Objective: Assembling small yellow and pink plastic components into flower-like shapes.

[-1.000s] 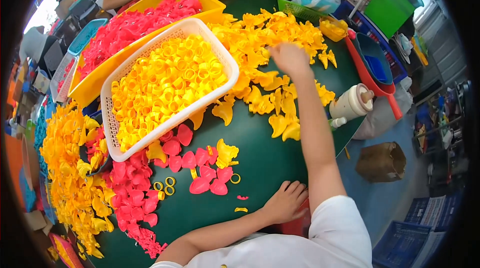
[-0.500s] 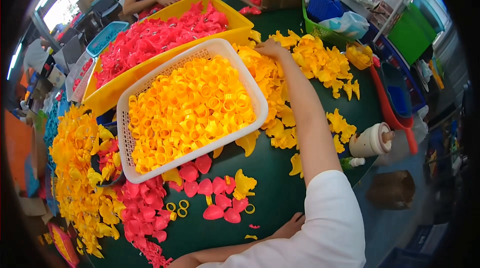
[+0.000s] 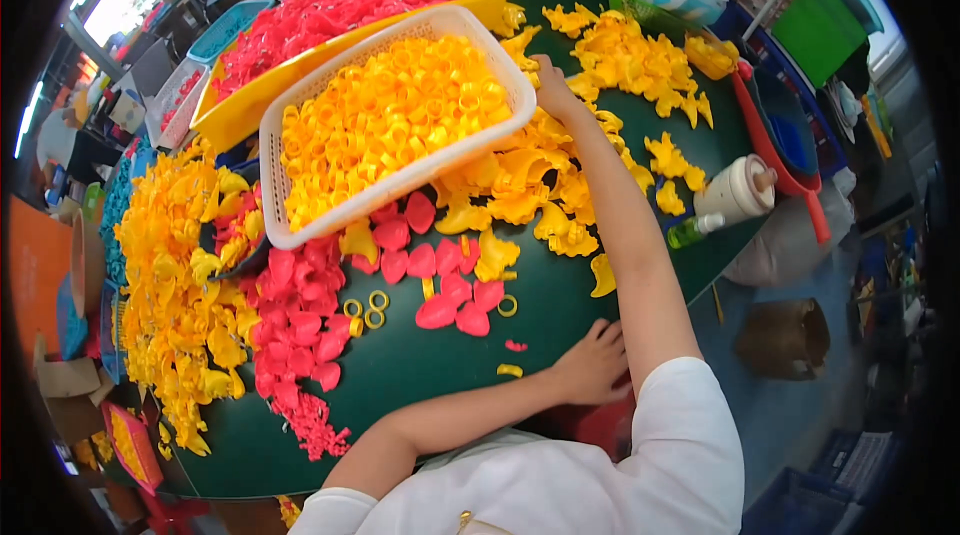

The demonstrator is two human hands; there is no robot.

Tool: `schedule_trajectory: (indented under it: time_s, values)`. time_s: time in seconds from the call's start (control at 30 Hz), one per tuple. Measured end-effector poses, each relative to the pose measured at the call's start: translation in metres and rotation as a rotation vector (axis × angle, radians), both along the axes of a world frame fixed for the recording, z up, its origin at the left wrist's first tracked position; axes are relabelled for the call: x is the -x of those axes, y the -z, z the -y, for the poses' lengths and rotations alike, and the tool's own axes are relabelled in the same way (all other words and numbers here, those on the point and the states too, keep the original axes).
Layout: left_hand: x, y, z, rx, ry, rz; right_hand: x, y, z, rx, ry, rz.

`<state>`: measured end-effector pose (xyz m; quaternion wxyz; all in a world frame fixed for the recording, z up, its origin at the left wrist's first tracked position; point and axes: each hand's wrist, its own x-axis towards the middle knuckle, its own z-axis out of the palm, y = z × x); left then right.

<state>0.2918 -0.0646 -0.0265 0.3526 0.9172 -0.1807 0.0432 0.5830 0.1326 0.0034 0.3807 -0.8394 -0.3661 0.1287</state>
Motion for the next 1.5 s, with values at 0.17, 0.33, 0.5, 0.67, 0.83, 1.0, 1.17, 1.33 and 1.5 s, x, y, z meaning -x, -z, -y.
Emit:
schedule_trajectory:
  time_s: [0.17, 0.33, 0.5, 0.67, 0.83, 1.0, 1.17, 1.33, 1.5]
  values:
    - [-0.003, 0.015, 0.005, 0.062, -0.089, 0.245, 0.017, 0.011, 0.024, -0.083, 0.008, 0.047]
    - [0.002, 0.024, 0.010, -0.211, -0.122, 0.394, 0.001, -0.043, 0.073, 0.102, -0.297, 0.075]
    - [0.000, 0.021, 0.016, -0.187, -0.260, 0.354, -0.041, 0.004, 0.156, -0.207, -0.088, -0.058]
    - [0.008, 0.026, 0.005, -0.268, -0.505, 0.278, 0.026, 0.038, 0.131, -0.181, -0.061, -0.186]
    - [0.042, 0.025, -0.020, -0.503, -0.596, 0.319, 0.058, 0.044, 0.110, -0.191, 0.047, -0.173]
    - [0.070, 0.019, -0.031, -0.583, -0.688, 0.324, 0.090, 0.050, 0.086, -0.196, 0.001, 0.009]
    - [0.092, 0.020, -0.048, -0.654, -0.786, 0.278, 0.096, 0.040, 0.085, -0.151, -0.035, -0.009]
    - [0.125, 0.013, -0.063, -0.632, -0.712, 0.400, 0.121, 0.013, 0.089, -0.101, 0.268, 0.708]
    - [0.203, -0.011, -0.053, -0.444, -0.587, 0.398, 0.224, -0.035, 0.132, -0.336, -0.191, 0.621]
